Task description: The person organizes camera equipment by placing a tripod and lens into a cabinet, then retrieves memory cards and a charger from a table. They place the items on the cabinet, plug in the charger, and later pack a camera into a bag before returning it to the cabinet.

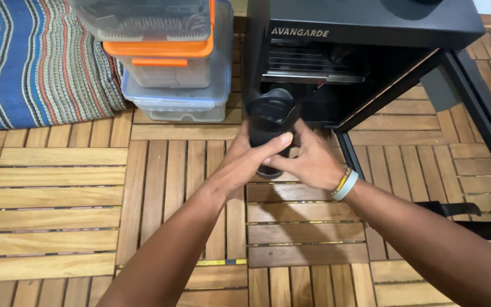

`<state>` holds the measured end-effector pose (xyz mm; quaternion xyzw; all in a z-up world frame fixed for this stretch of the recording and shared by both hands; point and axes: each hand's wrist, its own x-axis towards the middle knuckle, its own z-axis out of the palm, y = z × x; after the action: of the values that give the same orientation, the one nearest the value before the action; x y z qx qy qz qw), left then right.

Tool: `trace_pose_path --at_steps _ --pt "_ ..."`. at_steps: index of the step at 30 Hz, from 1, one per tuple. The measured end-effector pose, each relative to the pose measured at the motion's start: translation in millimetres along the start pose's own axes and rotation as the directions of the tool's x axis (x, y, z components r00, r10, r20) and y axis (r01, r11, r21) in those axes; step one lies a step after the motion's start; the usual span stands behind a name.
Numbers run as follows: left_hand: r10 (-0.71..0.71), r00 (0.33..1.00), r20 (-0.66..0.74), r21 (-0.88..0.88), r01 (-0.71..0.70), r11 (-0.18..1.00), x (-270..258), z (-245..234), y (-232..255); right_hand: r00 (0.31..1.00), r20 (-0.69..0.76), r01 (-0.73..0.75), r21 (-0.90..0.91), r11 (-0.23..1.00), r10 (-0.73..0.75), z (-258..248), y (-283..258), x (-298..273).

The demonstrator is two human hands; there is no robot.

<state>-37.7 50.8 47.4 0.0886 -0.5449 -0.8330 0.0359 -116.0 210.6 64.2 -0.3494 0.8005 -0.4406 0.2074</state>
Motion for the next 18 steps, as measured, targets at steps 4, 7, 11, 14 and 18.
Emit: trace_pose_path --at_steps 4,7,11,14,18 --pt "-0.156 0.982 0.11 -0.025 0.159 0.987 6.4 13.8 7.9 0.944 -0.151 -0.235 0.312 0.921 0.292 -22.0 -1.0 18.4" --pt "-0.208 0.977 0.038 0.199 0.196 0.96 5.6 13.5 8.0 0.861 -0.221 -0.379 0.321 0.868 0.458 -39.5 -4.9 37.3" --pt "-0.276 0.96 -0.048 0.488 0.264 0.832 -6.0 -10.9 4.4 0.902 -0.256 -0.229 0.398 0.888 0.347 -48.3 -6.0 70.1" --pt "-0.3 0.953 -0.053 0.584 0.273 0.765 -14.5 -28.6 -0.1 0.911 -0.315 -0.176 0.289 0.941 0.267 -48.8 -5.3 87.9" --pt "-0.294 0.953 -0.07 0.697 0.257 0.669 -20.3 -45.8 -7.1 0.889 -0.408 -0.129 0.209 0.969 0.207 -54.8 -1.5 113.4"
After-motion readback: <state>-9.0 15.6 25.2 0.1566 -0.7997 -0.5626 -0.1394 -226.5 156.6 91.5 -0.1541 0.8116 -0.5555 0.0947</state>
